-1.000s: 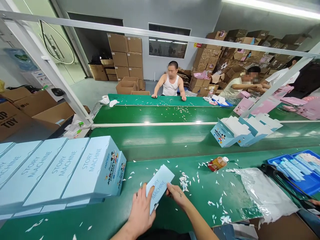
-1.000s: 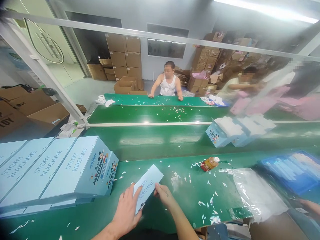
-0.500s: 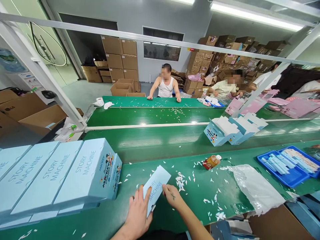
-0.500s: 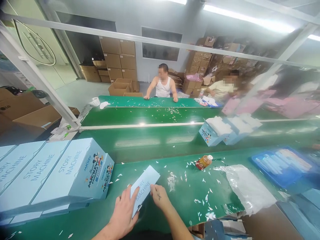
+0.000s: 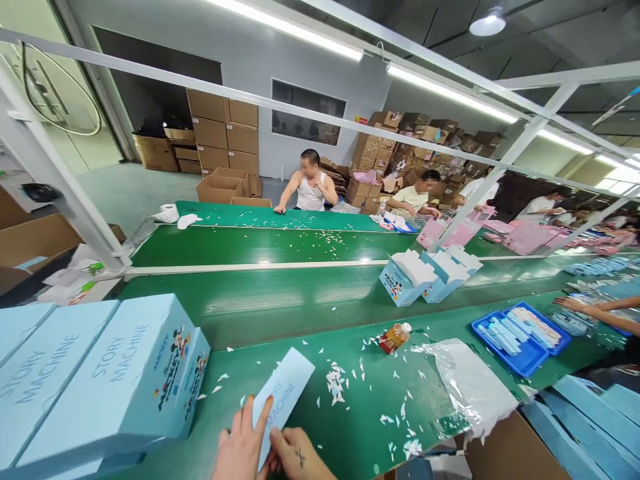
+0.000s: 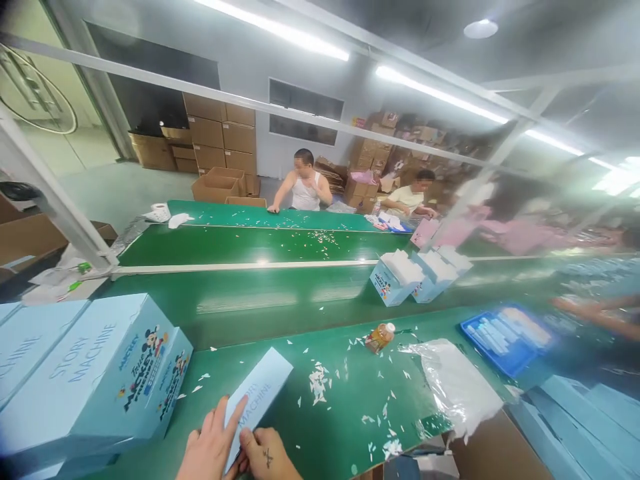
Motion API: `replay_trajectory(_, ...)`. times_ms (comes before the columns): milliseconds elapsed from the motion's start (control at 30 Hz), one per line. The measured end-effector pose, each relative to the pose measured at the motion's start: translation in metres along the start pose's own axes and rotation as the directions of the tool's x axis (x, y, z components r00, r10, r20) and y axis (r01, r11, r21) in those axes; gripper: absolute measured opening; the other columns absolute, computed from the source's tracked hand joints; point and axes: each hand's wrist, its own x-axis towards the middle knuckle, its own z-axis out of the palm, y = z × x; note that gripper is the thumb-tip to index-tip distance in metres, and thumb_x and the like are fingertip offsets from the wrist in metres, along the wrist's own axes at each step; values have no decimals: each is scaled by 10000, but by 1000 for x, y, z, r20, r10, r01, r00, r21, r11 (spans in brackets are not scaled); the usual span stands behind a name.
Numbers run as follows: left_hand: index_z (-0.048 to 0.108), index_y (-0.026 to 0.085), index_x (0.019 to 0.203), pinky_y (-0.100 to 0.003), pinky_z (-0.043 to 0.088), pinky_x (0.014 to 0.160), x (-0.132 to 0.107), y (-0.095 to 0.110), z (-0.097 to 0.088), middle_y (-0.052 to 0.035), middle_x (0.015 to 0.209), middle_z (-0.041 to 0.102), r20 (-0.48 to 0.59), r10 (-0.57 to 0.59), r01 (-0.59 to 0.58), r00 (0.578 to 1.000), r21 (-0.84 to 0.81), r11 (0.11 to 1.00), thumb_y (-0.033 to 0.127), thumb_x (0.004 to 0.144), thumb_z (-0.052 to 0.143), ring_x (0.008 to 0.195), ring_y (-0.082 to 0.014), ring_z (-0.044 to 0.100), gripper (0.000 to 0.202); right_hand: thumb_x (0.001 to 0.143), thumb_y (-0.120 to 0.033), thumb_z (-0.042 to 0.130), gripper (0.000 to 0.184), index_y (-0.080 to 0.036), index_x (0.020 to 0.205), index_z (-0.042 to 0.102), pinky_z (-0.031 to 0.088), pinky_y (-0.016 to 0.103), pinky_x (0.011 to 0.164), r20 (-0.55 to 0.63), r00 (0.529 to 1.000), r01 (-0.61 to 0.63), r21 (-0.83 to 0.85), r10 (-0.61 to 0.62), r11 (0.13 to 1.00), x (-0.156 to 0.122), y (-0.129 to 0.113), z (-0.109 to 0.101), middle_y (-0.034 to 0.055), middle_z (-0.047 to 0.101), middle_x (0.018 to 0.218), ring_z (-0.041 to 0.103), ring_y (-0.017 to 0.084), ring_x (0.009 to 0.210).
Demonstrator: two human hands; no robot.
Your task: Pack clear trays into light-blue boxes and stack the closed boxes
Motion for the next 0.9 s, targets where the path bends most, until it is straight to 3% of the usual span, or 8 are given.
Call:
replay_trajectory(167, 222, 245, 1497, -444, 369, 849, 1, 7, 18, -229, 1477, 293, -94, -75, 75, 993, -4, 997, 251, 795, 507, 1185, -348, 424, 758, 712, -903, 293, 830, -142, 585, 598, 404, 257, 558, -133, 990, -72, -149, 52, 986, 3, -7, -2, 74, 579, 563, 541, 159, 571)
replay_trajectory(400, 191, 229, 1505, -484, 357, 856, -3, 11, 17, -242, 1487, 272, -65, -85, 85, 994, -12, 996, 430, 787, 551, 1186, -370, 409, 828, 778, -863, 143, 830, -177, 493, 513, 420, 264, 596, -30, 999, -26, -98, 23, 995, -11, 1, 0, 41, 521, 477, 503, 140, 502)
replay_trajectory(567, 152, 226, 1512, -488, 352, 841, -5, 13, 20, -252, 1492, 254, -97, -84, 84, 992, -3, 996, 441, 779, 561, 1169, -375, 409, 867, 753, -885, 198, 789, -186, 482, 447, 370, 253, 551, 20, 1000, 1, 0, -1, 1000, -13, 1, -5, 4, 435, 448, 424, 112, 464)
replay_trajectory(733, 156, 225, 1511, -506, 357, 869, -7, 13, 21, -239, 1494, 269, -92, -83, 79, 992, -44, 996, 480, 786, 564, 1187, -386, 403, 869, 769, -871, 182, 788, -180, 534, 478, 380, 247, 586, 80, 997, 14, -34, -12, 999, -14, -1, -11, 9, 466, 492, 452, 123, 524)
replay_trajectory(900, 152, 219, 1509, -548, 354, 910, -9, 15, 23, -215, 1508, 274, -118, -74, 78, 990, 30, 997, 522, 790, 561, 1252, -409, 349, 881, 846, -790, 204, 740, -169, 574, 499, 366, 247, 603, 115, 989, 102, -47, -96, 994, -18, -3, -14, 20, 504, 555, 482, 129, 565)
